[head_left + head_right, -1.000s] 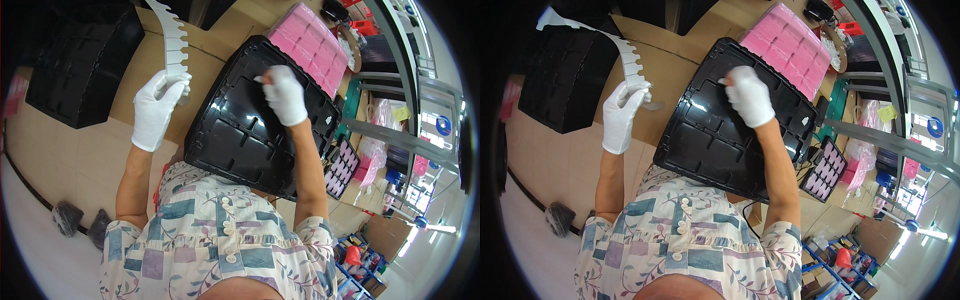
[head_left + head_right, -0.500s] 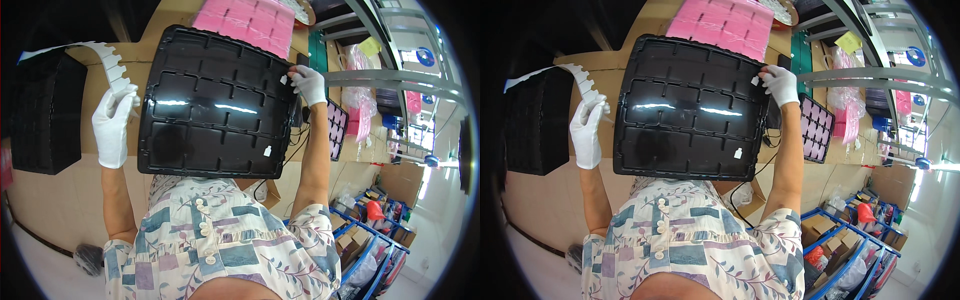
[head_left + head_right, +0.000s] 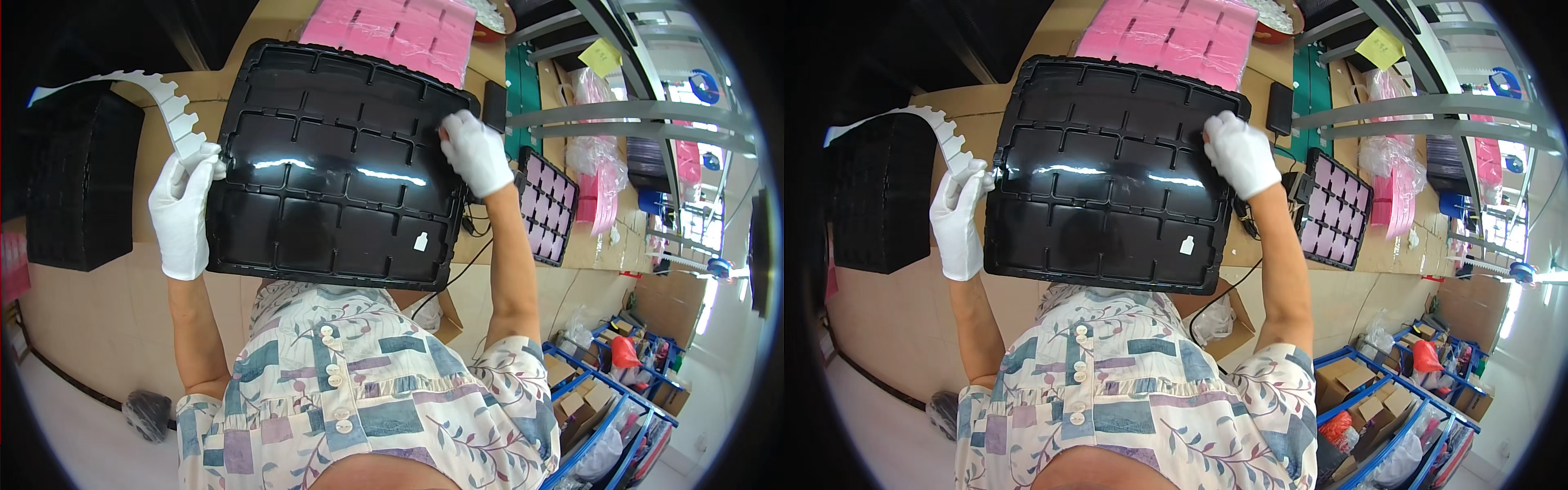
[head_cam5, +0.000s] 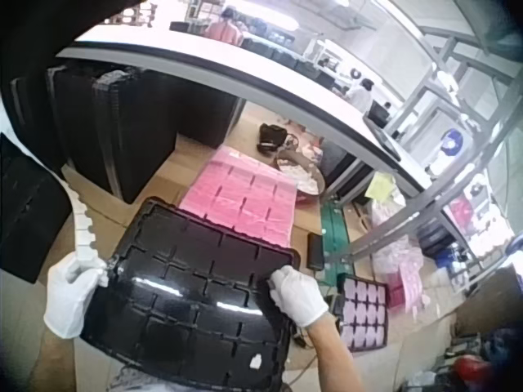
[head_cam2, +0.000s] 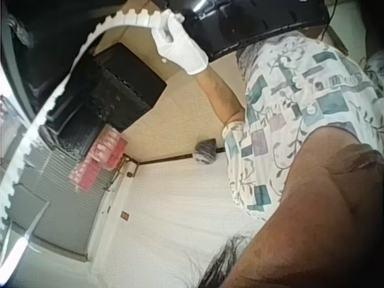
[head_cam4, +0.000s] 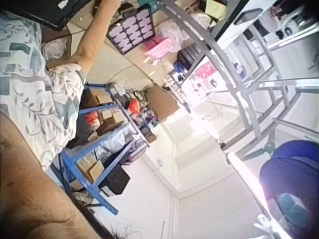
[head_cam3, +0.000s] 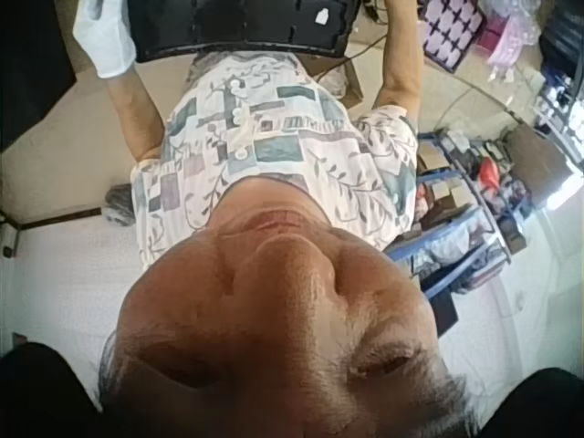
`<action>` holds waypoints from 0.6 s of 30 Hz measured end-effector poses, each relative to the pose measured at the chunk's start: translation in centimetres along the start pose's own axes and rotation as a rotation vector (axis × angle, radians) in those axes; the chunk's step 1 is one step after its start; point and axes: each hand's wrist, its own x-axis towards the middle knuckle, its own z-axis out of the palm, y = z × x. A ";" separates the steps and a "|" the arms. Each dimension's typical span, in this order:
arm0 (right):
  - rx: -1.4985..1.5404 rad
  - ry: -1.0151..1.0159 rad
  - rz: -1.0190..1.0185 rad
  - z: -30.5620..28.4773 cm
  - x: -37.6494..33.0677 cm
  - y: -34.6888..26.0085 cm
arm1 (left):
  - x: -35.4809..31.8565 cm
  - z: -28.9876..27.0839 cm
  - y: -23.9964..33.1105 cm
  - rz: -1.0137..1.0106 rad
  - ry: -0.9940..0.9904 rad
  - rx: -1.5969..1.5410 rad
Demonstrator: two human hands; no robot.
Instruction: The person assembles black plastic trays by hand, attaching white adhesive strips to their undersides and inserting pink foam dividers.
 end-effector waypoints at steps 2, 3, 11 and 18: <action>0.375 0.313 0.036 0.3 -2.5 -0.2 | -0.1 -0.1 0.1 0.001 0.016 0.005; 0.777 0.330 0.336 -0.1 -3.5 -0.9 | -0.1 -0.1 0.2 0.002 0.030 0.007; 1.011 -0.202 0.628 -3.1 -10.0 -5.3 | 0.8 0.6 0.3 0.090 -0.059 0.022; 0.479 -0.177 0.300 -1.4 -11.7 -8.2 | 0.2 1.0 0.8 0.102 -0.101 0.058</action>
